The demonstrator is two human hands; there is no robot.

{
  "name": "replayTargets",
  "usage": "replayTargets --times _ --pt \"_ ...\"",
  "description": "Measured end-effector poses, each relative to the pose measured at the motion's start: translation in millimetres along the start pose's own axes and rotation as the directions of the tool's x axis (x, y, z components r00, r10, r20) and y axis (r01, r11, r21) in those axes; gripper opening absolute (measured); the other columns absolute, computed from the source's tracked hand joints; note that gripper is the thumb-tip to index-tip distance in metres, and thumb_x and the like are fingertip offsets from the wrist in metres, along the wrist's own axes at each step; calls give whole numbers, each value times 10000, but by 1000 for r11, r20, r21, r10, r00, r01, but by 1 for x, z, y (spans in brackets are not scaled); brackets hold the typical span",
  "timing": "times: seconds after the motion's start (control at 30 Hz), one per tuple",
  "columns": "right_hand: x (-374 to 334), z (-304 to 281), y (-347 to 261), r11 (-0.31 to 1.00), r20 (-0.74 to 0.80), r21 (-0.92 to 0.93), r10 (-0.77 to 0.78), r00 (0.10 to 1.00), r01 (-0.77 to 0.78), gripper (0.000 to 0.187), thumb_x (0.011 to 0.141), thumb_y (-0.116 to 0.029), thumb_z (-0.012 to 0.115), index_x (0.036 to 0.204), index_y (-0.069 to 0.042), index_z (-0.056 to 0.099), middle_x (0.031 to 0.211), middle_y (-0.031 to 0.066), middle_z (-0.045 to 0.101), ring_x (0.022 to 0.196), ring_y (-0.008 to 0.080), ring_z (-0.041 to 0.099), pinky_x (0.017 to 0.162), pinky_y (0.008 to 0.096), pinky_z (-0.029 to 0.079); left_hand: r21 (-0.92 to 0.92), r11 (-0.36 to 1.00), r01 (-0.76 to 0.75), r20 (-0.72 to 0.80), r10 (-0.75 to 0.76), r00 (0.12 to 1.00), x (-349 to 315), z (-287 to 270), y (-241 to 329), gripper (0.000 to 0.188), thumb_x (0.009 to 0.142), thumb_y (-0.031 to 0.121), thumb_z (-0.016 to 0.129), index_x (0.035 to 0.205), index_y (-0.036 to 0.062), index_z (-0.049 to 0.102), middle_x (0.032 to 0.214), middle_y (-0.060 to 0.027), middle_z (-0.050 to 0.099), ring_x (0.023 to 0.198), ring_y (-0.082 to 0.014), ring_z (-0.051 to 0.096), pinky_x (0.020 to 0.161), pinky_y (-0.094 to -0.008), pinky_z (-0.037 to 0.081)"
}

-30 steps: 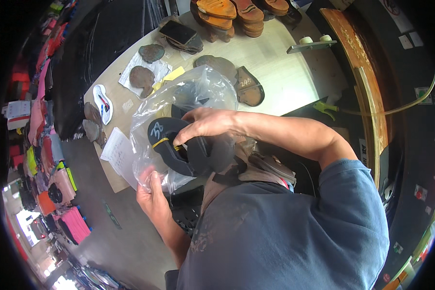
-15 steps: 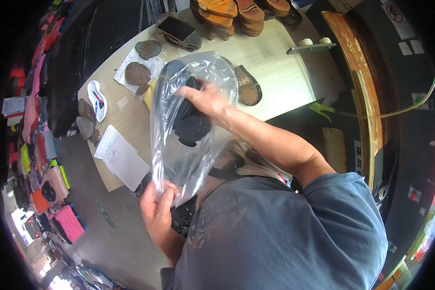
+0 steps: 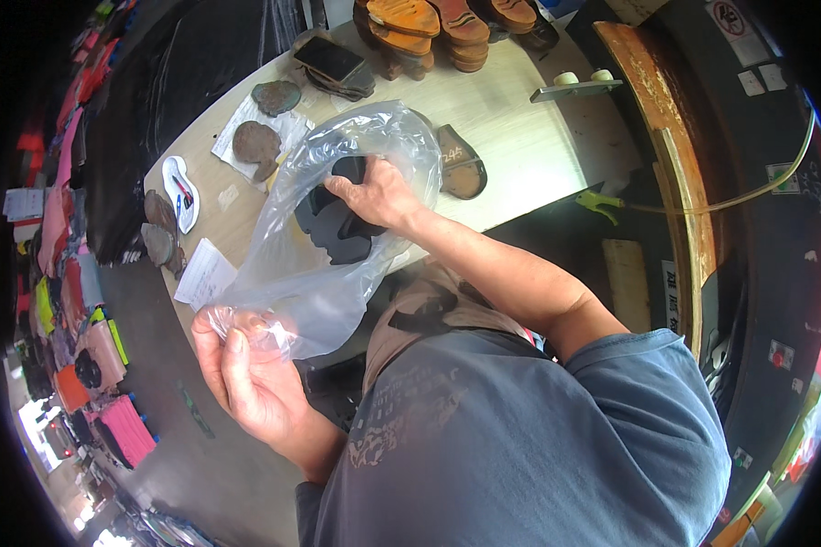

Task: The person repeatedly picks up black slippers from a table, places each into a clear plastic bag, and seals the bag. The process is repeated for several slippers in succession.

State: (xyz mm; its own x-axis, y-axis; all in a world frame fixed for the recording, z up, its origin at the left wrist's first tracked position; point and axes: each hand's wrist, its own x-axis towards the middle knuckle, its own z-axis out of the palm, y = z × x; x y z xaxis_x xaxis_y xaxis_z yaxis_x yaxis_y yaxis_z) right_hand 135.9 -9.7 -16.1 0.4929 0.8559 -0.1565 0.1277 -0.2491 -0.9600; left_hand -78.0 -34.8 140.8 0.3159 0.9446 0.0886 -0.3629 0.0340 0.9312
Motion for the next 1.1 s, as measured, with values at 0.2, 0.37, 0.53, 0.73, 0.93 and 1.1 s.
replayTargets --times 0.2,0.37,0.53,0.73,0.93,1.1 --pt "-2 0 -8 895 -53 -432 -146 988 109 745 973 -571 610 1355 60 509 1222 329 625 1163 521 586 952 532 492 -31 997 -69 -55 68 996 21 -2 -5 387 995 21 558 1376 -30 509 979 -116 646 907 -201 597 819 -359 514" --pt "-9 -63 -8 295 618 -704 -196 761 647 352 1056 -194 498 1388 -88 549 1250 333 583 1029 379 673 830 421 574 -97 988 -118 3 118 993 35 -22 3 397 1021 10 536 1415 -27 498 1054 -140 678 1012 -197 634 904 -366 520" --pt "-16 -116 -19 -384 551 -776 -798 244 500 377 1010 -382 624 1142 -33 682 765 98 615 756 207 642 793 329 545 -88 991 -97 105 106 989 44 -38 3 389 1016 -7 531 1400 -65 523 1146 -176 682 1090 -217 641 972 -368 509" --pt "-8 -186 -93 -57 708 -695 -233 667 717 624 915 -667 602 939 -51 699 835 100 637 920 212 648 1111 478 406 146 981 -131 -22 135 991 47 -50 2 349 994 -58 529 1340 -86 555 1124 -183 682 1044 -250 670 968 -361 529" --pt "10 -199 -122 -310 735 -678 -289 613 666 116 770 -56 703 880 -41 669 929 80 625 1010 230 627 1053 403 418 455 856 -246 30 261 965 51 -63 -1 139 972 -81 619 1100 -26 617 1083 -130 692 991 -166 669 923 -289 522" --pt "23 -187 -137 -356 653 -623 -727 213 696 160 757 -113 741 888 -91 652 1046 94 617 1099 283 614 999 459 465 687 653 -320 -11 450 893 54 -48 3 161 938 -87 680 1091 -55 639 1029 -119 702 920 -148 675 845 -275 559"
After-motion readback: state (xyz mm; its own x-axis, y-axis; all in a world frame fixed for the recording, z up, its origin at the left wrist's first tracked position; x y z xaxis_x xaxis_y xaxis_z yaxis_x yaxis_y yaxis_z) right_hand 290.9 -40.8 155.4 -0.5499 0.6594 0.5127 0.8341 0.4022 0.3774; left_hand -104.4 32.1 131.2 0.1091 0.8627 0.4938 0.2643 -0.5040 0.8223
